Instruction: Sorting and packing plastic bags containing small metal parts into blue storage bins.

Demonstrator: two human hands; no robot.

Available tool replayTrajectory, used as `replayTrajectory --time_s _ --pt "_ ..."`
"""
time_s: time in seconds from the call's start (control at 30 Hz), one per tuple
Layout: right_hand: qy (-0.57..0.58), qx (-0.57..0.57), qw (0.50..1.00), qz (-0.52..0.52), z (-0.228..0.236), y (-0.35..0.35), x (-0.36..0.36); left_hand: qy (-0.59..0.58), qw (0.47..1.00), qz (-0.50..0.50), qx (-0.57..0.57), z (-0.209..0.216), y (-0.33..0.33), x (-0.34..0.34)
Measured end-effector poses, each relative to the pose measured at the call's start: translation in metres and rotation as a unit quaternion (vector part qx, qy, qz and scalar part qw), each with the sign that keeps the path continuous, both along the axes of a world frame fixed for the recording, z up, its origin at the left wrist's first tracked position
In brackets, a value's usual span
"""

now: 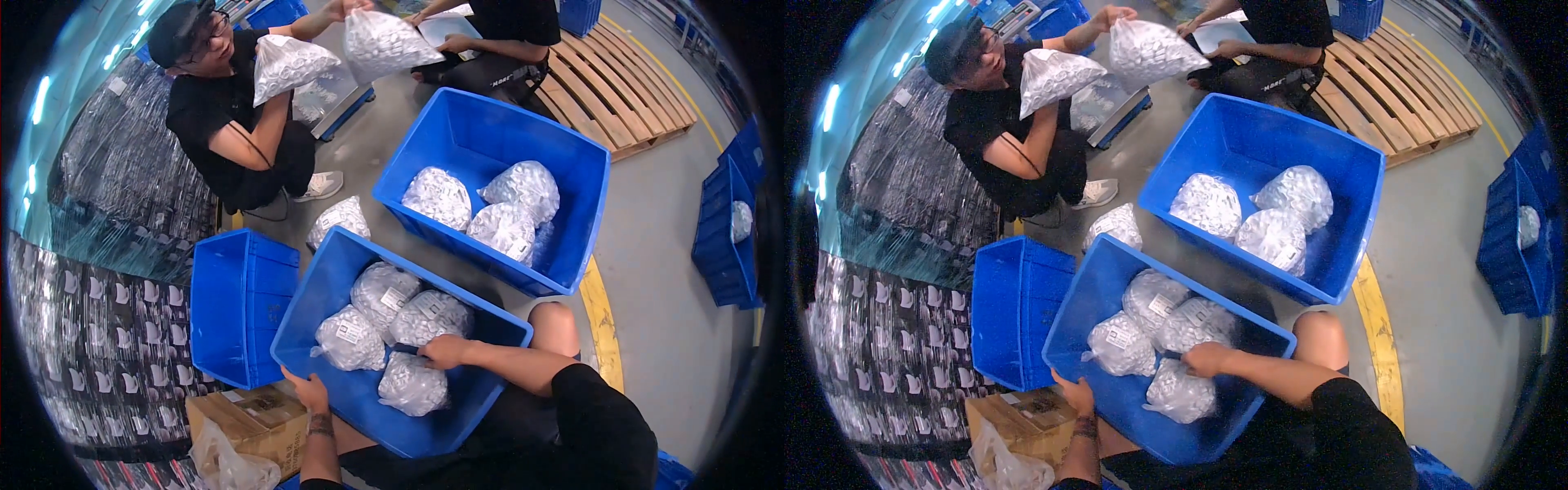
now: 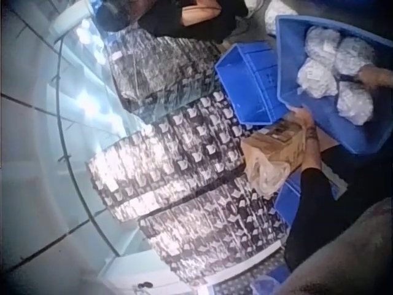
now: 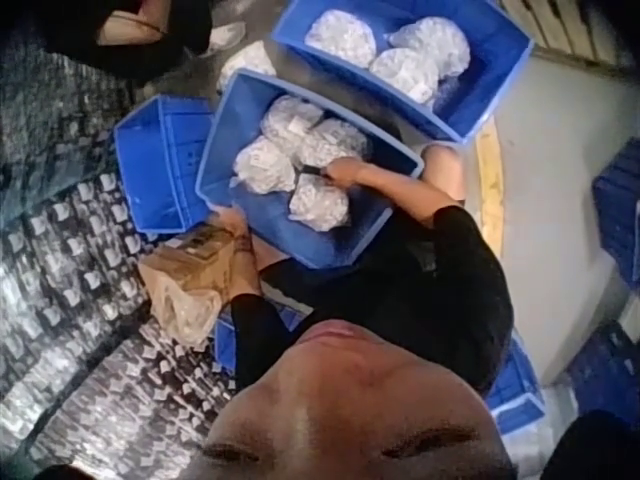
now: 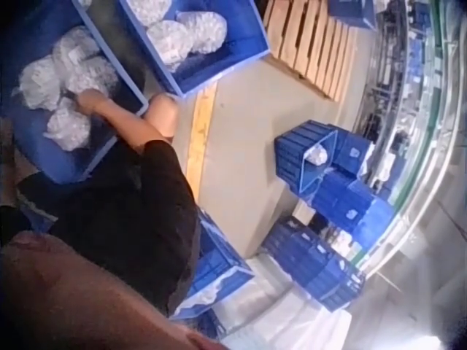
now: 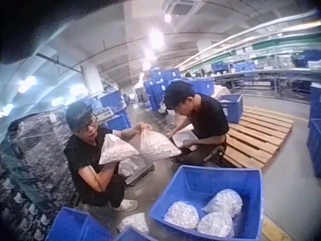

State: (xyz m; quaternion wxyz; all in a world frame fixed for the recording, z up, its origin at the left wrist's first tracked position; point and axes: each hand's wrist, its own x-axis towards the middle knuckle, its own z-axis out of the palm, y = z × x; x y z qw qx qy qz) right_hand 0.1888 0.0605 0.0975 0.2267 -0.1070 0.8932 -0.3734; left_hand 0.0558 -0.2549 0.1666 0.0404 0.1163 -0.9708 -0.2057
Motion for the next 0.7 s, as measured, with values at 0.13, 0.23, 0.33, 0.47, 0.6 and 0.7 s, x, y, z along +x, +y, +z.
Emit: replayTrajectory --time_s 0.13,0.23,0.33,0.47,0.6,0.7 --pt "-0.003 0.008 1.0 -0.002 0.007 0.002 -0.002 -0.012 1.0 -0.005 0.013 -0.005 -0.008 -0.003" --pt "-0.025 0.026 0.999 0.013 0.008 -0.001 -0.004 -0.017 1.0 0.0 0.005 -0.007 -0.007 -0.005" --pt "-0.015 0.02 1.0 0.012 0.003 0.0 -0.003 -0.002 1.0 -0.011 -0.013 -0.01 -0.009 -0.004" --pt "0.01 0.01 1.0 0.006 0.0 -0.001 -0.001 0.004 0.998 -0.017 -0.065 -0.014 -0.01 -0.003" --pt "0.016 -0.004 1.0 -0.01 0.003 0.002 -0.003 0.021 0.998 -0.02 -0.053 -0.02 -0.016 -0.007" --pt "0.019 0.0 1.0 -0.016 0.003 0.002 -0.002 0.009 0.997 -0.008 -0.071 -0.017 -0.01 -0.006"
